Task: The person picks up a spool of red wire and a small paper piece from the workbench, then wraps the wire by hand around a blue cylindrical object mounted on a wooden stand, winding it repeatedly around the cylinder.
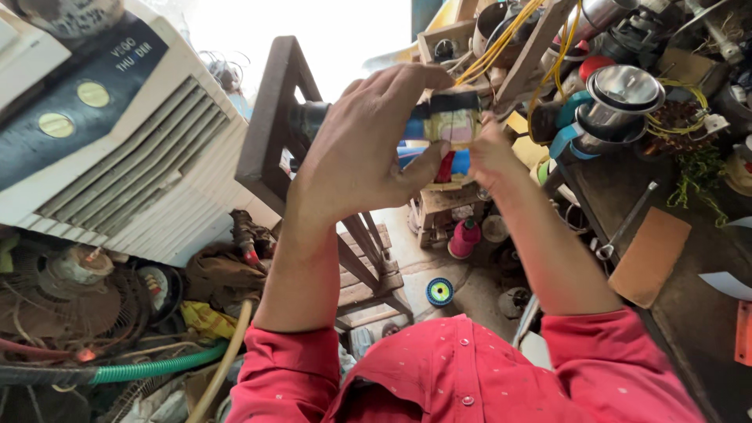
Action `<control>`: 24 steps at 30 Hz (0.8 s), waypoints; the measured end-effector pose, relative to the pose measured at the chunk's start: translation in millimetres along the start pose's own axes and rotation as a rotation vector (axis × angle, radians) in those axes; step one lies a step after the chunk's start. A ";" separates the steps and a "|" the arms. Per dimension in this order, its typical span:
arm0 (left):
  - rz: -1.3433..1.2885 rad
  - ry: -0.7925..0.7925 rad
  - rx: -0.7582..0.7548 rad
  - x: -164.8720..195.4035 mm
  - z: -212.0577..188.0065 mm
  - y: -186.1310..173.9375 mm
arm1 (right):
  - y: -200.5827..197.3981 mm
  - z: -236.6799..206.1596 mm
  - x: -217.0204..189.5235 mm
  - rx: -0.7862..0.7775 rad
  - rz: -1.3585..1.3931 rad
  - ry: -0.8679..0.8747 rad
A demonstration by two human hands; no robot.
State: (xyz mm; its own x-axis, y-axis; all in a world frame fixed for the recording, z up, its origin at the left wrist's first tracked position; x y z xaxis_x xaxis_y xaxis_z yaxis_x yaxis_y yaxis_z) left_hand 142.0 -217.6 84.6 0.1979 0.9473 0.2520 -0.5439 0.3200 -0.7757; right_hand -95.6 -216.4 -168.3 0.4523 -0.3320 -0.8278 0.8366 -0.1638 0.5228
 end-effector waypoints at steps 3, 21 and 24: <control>-0.076 -0.075 -0.034 -10.4 -3.3 3.1 | -40.4 -15.4 60.1 0.179 -0.023 0.086; -0.106 0.031 0.020 -22.4 23.3 18.3 | 167.9 -150.6 -168.5 -0.333 -1.090 -0.364; -0.153 0.012 -0.046 -15.0 24.6 22.4 | 124.2 -39.8 -221.4 -0.046 -1.068 -0.416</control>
Point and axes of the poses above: each hand's wrist, its own z-axis towards the middle knuckle, its own y-axis out of the palm, x = y × z, the point moved 7 cm from there along z, towards the middle knuckle, and after that the axes turned 8 degrees about -x, right-handed, at the moved point
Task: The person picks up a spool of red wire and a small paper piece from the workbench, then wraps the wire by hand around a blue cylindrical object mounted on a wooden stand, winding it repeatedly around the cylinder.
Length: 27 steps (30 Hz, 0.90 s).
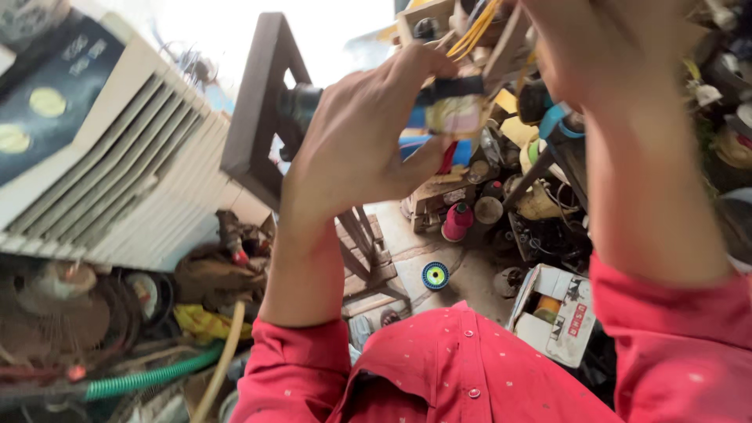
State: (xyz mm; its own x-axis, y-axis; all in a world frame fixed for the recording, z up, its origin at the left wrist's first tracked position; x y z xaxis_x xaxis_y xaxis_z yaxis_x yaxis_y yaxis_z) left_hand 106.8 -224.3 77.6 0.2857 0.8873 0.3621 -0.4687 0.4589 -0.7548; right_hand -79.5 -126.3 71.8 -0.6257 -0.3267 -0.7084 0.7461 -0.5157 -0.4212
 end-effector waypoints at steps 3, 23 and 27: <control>-0.019 0.090 0.017 10.4 -1.7 -7.9 | 50.1 15.5 86.6 -0.017 0.078 0.252; -0.038 0.025 -0.049 24.1 5.8 -2.9 | 95.2 -150.4 5.6 -0.269 -0.069 -0.082; -0.045 0.112 -0.055 30.2 -4.6 0.0 | 27.5 -76.6 33.9 -0.023 -0.103 -0.018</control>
Point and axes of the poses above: each hand's wrist, its own z-axis towards the middle knuckle, its own y-axis out of the palm, x = y × z, the point moved 7 cm from there along z, towards the middle knuckle, and after that the axes turned 8 degrees about -x, right-handed, at the moved point
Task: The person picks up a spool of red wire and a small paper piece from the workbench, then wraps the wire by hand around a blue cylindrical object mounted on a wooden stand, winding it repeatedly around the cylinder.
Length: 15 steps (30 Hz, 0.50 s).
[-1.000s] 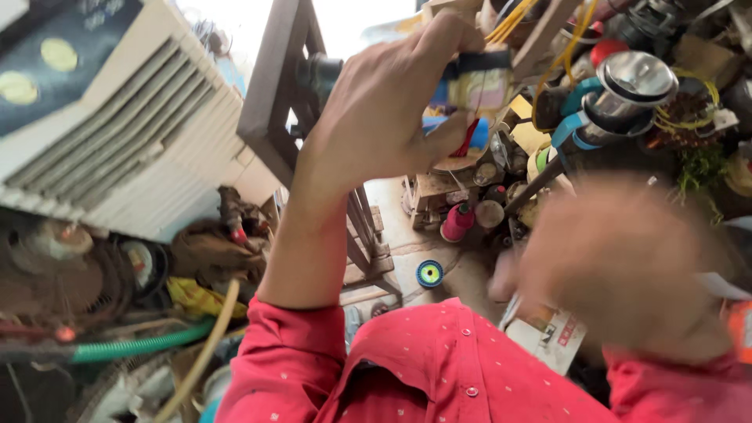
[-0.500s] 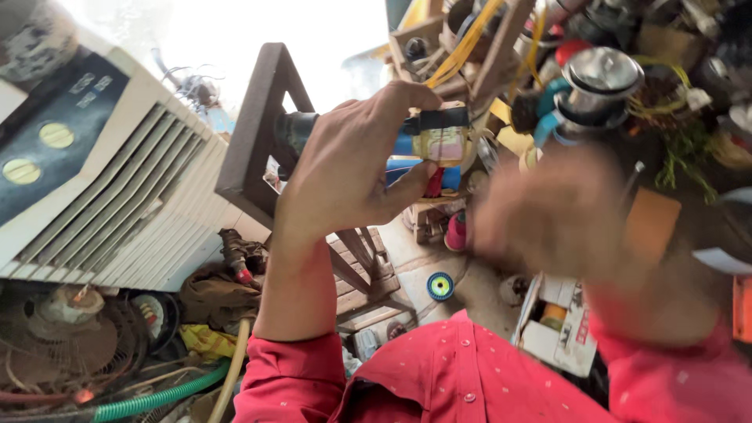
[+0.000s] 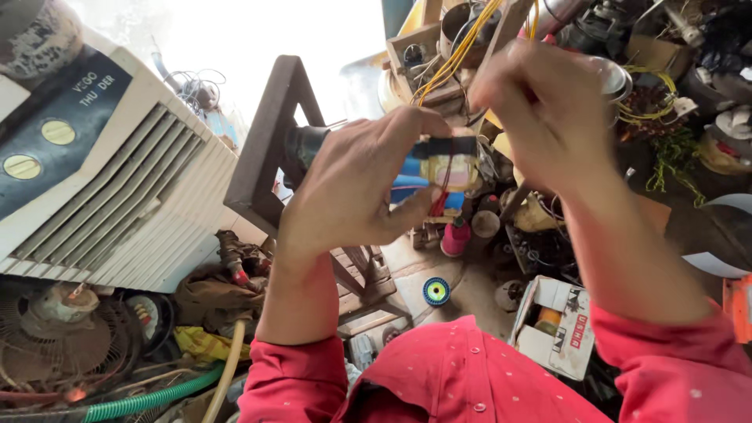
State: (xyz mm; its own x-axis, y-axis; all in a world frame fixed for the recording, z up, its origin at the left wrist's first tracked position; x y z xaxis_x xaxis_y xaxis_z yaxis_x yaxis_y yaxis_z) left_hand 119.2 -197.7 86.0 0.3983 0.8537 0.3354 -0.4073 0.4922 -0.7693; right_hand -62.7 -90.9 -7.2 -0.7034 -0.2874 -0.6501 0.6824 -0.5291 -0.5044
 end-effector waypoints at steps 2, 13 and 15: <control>-0.028 -0.017 -0.034 -1.7 -4.8 2.2 | 24.6 17.1 29.8 0.067 0.225 0.116; -0.045 -0.012 -0.020 -3.6 -9.1 -2.8 | 16.6 -19.6 27.9 -0.065 0.001 0.341; -0.076 -0.053 -0.055 -8.3 -7.7 2.5 | 40.7 -19.1 57.6 0.066 0.054 0.557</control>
Point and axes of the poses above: each hand's wrist, its own z-axis towards the middle knuckle, its own y-axis out of the palm, x = y × z, the point moved 7 cm from there along z, towards the middle knuckle, and after that the axes turned 8 degrees about -x, right-handed, at the moved point
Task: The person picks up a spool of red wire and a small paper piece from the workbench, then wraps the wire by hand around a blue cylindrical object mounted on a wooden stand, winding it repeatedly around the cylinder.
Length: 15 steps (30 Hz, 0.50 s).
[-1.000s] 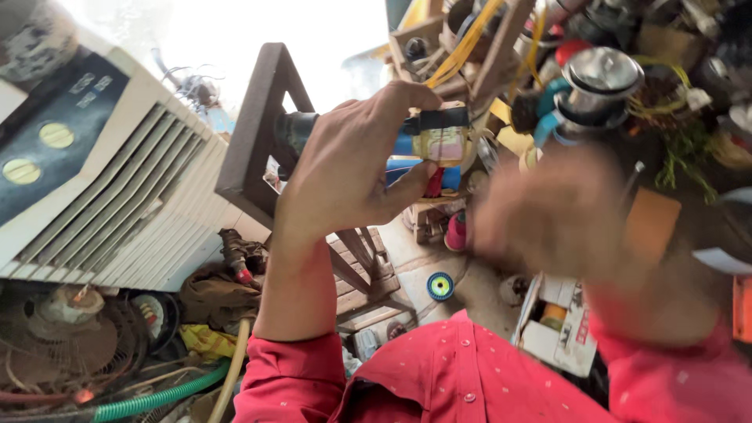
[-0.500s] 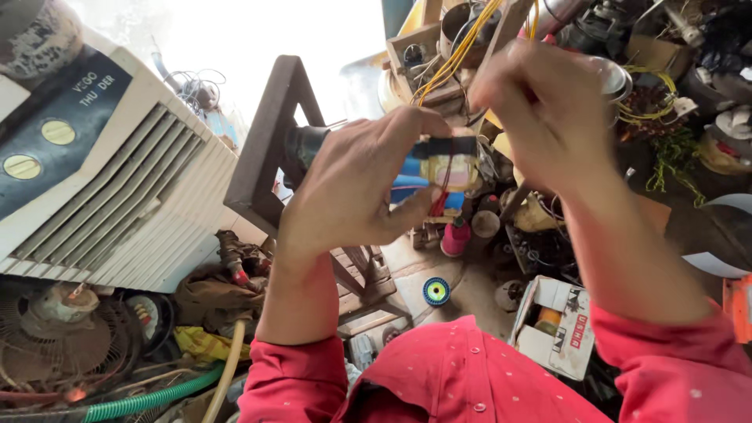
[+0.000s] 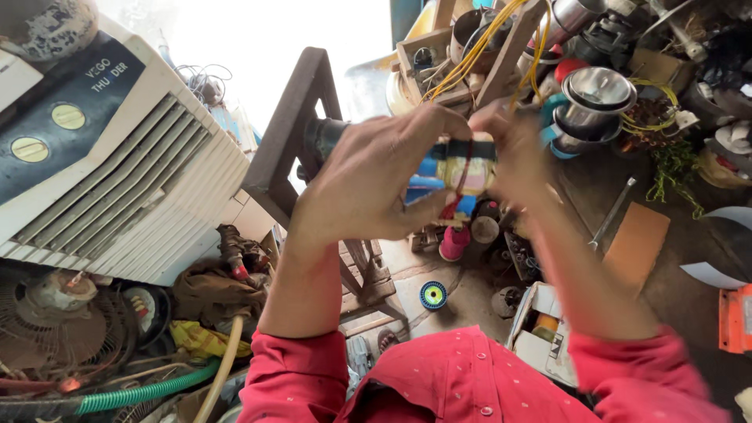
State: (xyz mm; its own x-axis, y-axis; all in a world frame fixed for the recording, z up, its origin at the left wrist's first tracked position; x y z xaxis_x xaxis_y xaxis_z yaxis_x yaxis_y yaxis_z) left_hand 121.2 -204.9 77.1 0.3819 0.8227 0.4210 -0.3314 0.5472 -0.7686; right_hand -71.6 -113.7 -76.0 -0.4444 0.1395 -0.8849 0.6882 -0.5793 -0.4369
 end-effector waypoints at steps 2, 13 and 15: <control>0.037 0.023 0.048 -0.1 0.9 -1.4 | 33.3 -38.6 -24.1 0.297 -0.760 -0.190; 0.057 0.057 0.043 2.6 1.9 -3.0 | 8.0 -14.8 -56.9 0.082 -0.159 -0.317; 0.076 0.044 0.069 1.7 1.3 -5.2 | 44.2 -51.9 -52.9 0.049 -0.212 -0.304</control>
State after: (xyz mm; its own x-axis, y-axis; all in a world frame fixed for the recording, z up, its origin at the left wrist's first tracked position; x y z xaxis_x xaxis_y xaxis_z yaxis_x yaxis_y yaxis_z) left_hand 122.5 -206.2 82.4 0.3903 0.8556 0.3400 -0.4191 0.4939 -0.7619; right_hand 12.1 -105.0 -56.9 -0.7292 0.0194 -0.6840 0.5378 -0.6019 -0.5903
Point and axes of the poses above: each hand's wrist, its own z-axis towards the middle knuckle, its own y-axis out of the palm, x = y × z, the point moved 7 cm from there along z, towards the middle knuckle, and after that the axes turned 8 degrees about -x, right-handed, at the moved point
